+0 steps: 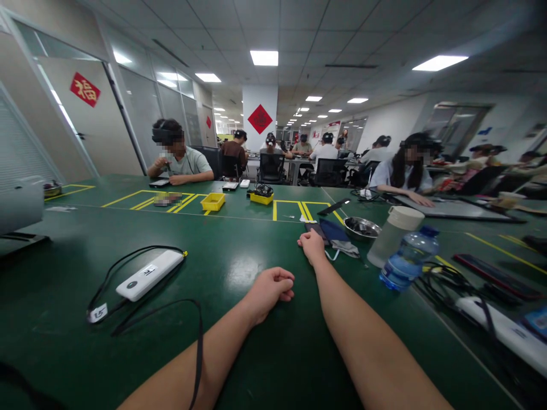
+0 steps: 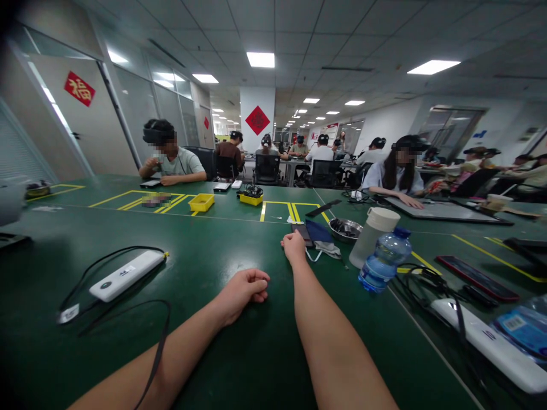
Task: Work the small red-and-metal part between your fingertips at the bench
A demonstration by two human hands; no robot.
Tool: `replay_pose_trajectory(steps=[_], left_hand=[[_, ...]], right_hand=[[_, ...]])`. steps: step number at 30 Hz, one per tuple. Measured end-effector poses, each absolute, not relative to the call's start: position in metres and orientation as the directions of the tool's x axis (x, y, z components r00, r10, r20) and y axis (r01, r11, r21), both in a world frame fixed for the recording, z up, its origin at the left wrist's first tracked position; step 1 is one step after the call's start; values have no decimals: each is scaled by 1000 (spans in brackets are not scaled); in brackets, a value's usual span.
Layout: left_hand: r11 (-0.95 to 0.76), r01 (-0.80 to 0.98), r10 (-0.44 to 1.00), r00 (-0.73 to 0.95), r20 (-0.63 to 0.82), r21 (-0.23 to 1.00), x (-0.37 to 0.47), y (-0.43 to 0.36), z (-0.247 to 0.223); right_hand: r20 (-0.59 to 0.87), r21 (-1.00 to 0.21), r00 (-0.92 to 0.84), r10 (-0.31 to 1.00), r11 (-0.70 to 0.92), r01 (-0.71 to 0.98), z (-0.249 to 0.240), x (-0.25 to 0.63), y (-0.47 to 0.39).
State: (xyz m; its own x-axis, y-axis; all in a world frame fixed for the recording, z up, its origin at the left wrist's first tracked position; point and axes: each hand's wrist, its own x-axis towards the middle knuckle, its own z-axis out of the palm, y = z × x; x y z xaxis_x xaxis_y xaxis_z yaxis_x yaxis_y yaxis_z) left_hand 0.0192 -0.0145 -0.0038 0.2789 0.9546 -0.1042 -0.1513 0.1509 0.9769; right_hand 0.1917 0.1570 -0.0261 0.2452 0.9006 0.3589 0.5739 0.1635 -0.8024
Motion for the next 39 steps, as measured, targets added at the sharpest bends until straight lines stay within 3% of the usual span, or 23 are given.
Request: replay_pose_trajectory(steps=[3, 7, 12, 20, 26, 31, 39], left_hand=[[159, -215, 966, 234, -107, 964, 19, -11, -5], [147, -283, 978, 184, -96, 948, 20, -7, -7], [73, -213, 986, 164, -38, 974, 20, -8, -6], [-47, -120, 990, 125, 63, 992, 17, -11, -8], [-26, -131, 986, 162, 47, 991, 8, -16, -5], [-59, -87, 982, 174, 73, 995, 5, -21, 0], [96, -242, 939, 343, -7, 966, 4, -21, -1]], right_hand=[[368, -800, 66, 928, 280, 530, -23, 181, 136], [319, -824, -40, 947, 298, 481, -21, 171, 101], [245, -895, -129, 961, 276, 351, -14, 175, 53], [113, -982, -72, 991, 123, 141, -7, 164, -24], [-29, -987, -102, 994, -44, -153, -3, 155, -50], [-1, -972, -120, 993, -30, -234, -3, 168, -41], [21, -919, -177, 984, -51, -392, -4, 180, -32]])
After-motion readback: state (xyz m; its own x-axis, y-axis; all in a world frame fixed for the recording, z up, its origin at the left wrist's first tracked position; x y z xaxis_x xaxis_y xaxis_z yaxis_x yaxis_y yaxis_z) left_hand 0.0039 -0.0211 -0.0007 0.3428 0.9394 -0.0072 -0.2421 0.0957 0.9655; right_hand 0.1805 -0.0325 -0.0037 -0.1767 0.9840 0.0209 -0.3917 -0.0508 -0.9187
